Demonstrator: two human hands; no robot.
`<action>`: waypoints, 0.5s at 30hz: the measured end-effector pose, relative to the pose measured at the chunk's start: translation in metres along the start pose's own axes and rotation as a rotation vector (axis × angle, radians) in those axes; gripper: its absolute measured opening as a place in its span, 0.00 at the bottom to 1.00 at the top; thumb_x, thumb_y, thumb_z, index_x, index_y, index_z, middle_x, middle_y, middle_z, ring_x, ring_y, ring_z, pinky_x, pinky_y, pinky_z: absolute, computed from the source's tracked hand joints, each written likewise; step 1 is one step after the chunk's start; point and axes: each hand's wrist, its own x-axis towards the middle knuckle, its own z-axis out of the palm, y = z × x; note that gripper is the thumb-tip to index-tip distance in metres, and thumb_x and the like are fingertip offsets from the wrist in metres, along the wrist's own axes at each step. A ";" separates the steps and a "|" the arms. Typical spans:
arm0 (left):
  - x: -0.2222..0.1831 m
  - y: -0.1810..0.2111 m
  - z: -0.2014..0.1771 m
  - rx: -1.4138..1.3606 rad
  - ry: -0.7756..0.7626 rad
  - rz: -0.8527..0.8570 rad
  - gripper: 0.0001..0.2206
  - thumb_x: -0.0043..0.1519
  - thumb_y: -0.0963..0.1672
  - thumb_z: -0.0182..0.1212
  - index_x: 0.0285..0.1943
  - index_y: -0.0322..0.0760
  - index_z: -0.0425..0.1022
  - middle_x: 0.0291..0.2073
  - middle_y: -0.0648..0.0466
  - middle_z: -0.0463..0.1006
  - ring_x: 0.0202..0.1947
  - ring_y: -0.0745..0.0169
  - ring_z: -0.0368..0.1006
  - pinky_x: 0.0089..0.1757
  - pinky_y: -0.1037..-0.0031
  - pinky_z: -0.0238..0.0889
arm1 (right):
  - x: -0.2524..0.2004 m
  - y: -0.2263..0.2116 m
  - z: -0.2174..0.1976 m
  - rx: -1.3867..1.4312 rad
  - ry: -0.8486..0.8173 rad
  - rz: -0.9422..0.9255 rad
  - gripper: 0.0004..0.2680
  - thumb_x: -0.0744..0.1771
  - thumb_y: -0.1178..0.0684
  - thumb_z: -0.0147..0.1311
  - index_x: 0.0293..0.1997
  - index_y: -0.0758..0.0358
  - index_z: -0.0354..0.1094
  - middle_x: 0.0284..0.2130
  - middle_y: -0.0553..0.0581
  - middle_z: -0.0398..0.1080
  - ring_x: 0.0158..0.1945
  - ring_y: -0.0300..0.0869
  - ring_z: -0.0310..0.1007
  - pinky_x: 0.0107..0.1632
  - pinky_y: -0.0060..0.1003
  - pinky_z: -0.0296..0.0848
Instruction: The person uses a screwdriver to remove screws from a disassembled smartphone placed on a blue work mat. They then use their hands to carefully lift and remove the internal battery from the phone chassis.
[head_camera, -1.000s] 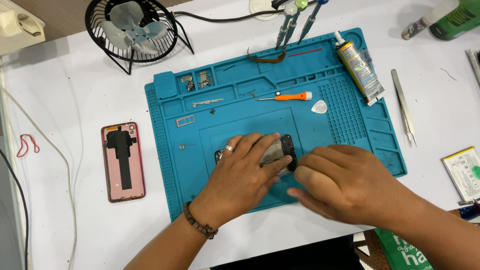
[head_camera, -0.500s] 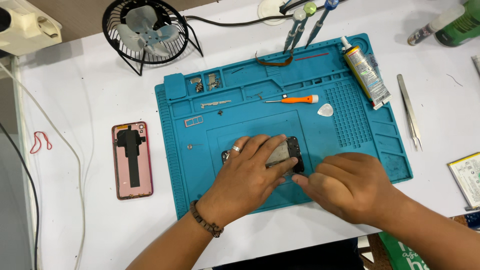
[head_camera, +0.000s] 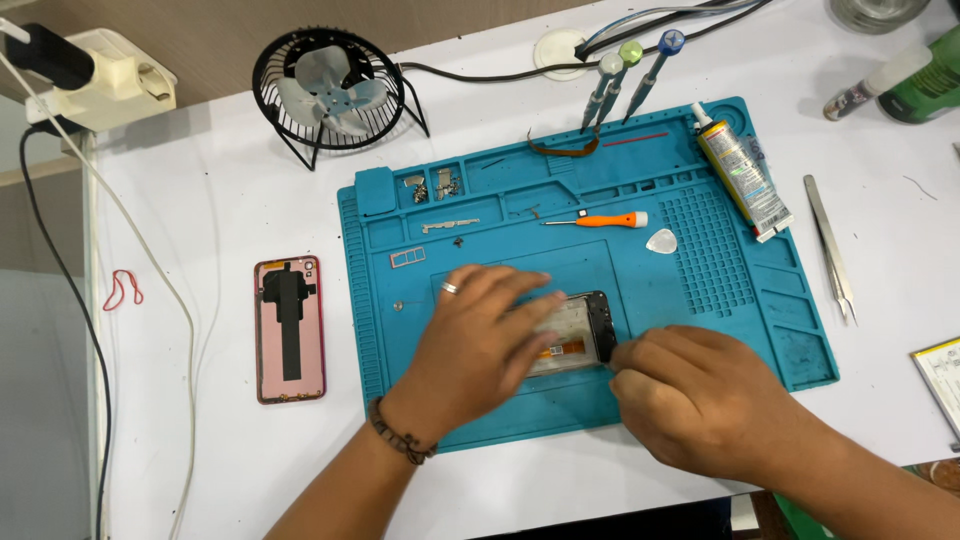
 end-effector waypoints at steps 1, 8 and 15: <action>0.001 -0.009 -0.004 0.006 -0.002 0.004 0.12 0.62 0.45 0.56 0.54 0.40 0.70 0.51 0.48 0.73 0.51 0.47 0.67 0.51 0.54 0.53 | 0.002 0.000 0.001 -0.001 0.007 0.000 0.04 0.63 0.64 0.45 0.34 0.63 0.55 0.28 0.59 0.65 0.23 0.48 0.60 0.26 0.40 0.65; -0.006 -0.056 -0.014 0.371 0.202 -0.265 0.05 0.59 0.42 0.59 0.41 0.39 0.76 0.36 0.54 0.74 0.41 0.53 0.66 0.44 0.61 0.55 | -0.002 0.007 0.005 0.003 0.090 -0.016 0.09 0.64 0.61 0.55 0.33 0.63 0.52 0.22 0.56 0.59 0.20 0.46 0.52 0.23 0.38 0.59; -0.004 -0.068 -0.005 0.328 0.191 -0.288 0.03 0.59 0.41 0.60 0.35 0.39 0.78 0.30 0.56 0.74 0.37 0.54 0.67 0.42 0.61 0.55 | -0.005 0.021 -0.005 0.121 -0.149 0.623 0.06 0.61 0.44 0.58 0.27 0.49 0.71 0.21 0.41 0.74 0.24 0.35 0.75 0.25 0.34 0.67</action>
